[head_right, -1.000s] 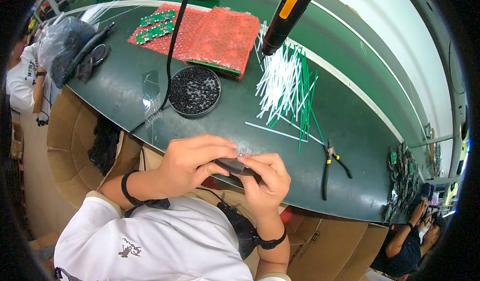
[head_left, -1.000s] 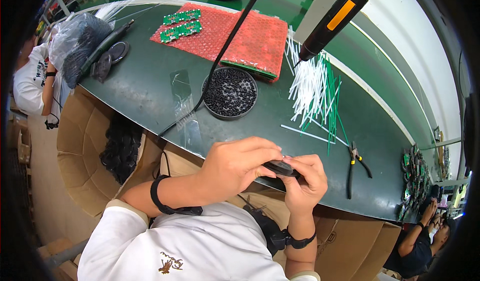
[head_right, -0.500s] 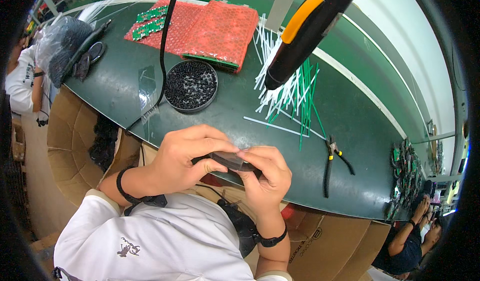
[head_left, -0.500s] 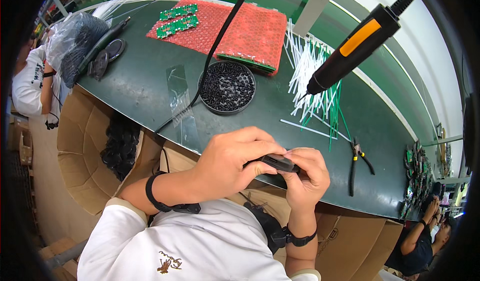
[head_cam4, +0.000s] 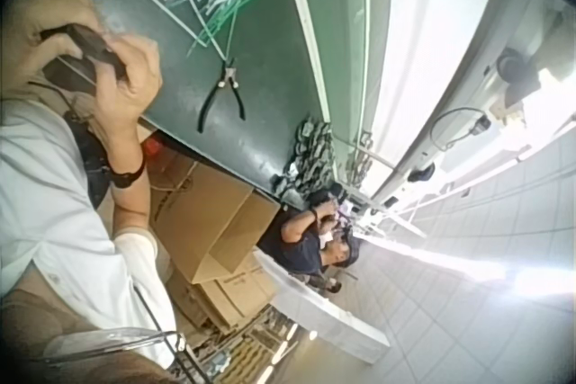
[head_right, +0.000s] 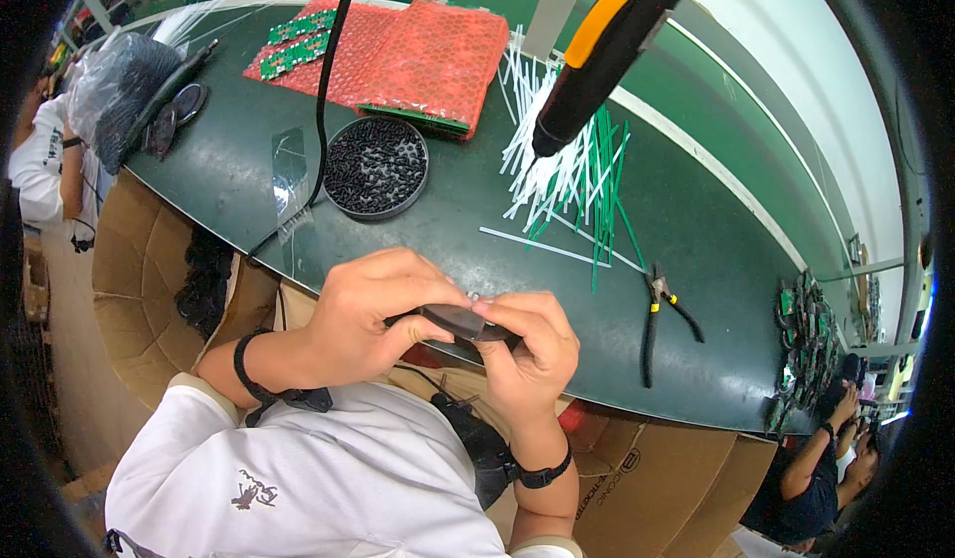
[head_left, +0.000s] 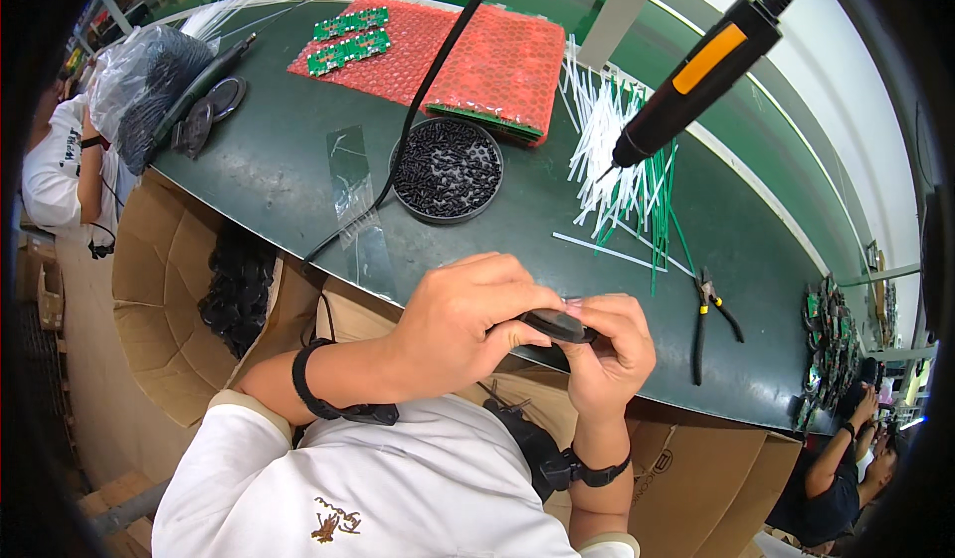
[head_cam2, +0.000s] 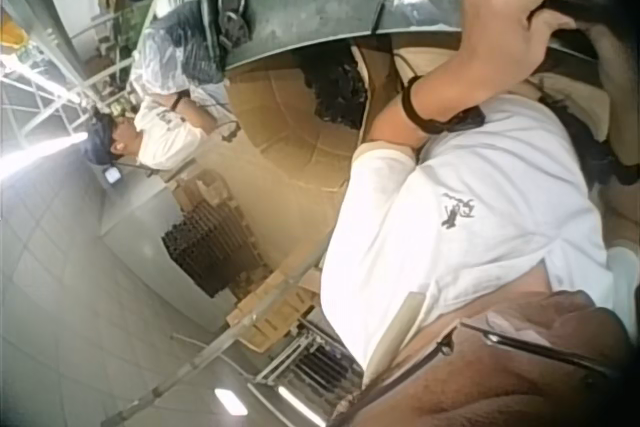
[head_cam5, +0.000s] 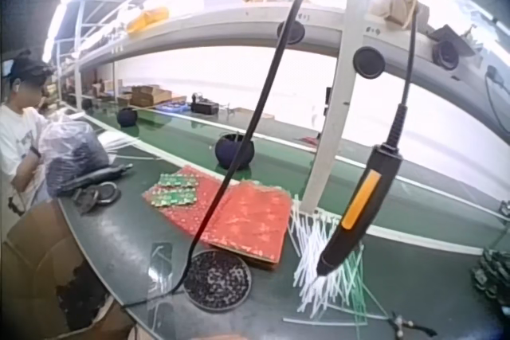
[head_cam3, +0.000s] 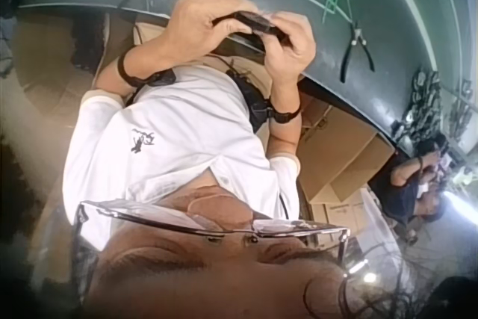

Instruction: Assembling electronic components and circuit boards into plastic housings on a production line.

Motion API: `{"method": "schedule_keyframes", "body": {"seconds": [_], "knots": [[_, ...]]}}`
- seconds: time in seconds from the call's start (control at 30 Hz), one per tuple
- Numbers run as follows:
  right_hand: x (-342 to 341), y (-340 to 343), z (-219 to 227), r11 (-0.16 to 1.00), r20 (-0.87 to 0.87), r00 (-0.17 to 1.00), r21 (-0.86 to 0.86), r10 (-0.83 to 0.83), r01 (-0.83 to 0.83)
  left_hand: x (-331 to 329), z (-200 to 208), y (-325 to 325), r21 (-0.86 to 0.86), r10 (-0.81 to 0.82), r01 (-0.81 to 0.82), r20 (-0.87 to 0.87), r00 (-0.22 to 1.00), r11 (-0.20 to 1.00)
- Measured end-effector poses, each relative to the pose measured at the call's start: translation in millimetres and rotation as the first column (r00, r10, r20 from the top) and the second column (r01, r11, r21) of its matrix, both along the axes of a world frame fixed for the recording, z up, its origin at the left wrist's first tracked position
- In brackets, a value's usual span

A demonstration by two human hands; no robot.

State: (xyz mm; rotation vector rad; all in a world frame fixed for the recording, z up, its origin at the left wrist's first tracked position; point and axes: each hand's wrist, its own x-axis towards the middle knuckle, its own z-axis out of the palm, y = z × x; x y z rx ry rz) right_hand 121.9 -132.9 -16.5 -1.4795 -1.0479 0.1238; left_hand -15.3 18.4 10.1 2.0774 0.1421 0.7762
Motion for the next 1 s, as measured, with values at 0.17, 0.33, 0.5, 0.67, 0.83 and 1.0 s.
{"method": "schedule_keyframes", "body": {"seconds": [0.17,0.33,0.5,0.67,0.83,1.0], "knots": [[8.9,-4.6,7.3,0.98,0.317,0.948,-0.192,0.017,0.047,-1.6,-9.8,4.5,0.277,-0.001,-0.016,0.062,0.998,0.961],[7.9,-19.6,15.3,0.938,0.384,0.908,-0.344,0.17,-0.03,-19.0,-18.7,-7.6,0.308,-0.006,0.044,-0.123,0.992,0.95],[6.9,-17.8,14.8,0.927,0.274,0.954,-0.375,0.124,-0.013,-20.2,-26.8,-4.0,0.346,-0.034,0.066,-0.098,0.995,0.936],[5.9,-14.5,11.1,0.946,0.342,0.931,-0.324,0.126,-0.009,-20.8,-25.3,-4.4,0.326,-0.036,0.072,-0.113,0.993,0.943],[5.4,-16.5,8.8,0.949,0.347,0.929,-0.315,0.127,-0.012,-21.0,-26.7,-4.4,0.299,-0.042,0.067,-0.091,0.995,0.952],[6.2,-19.3,11.4,0.94,0.345,0.928,-0.34,0.141,-0.017,-21.7,-27.4,-2.2,0.284,-0.057,0.079,-0.087,0.995,0.956]]}}
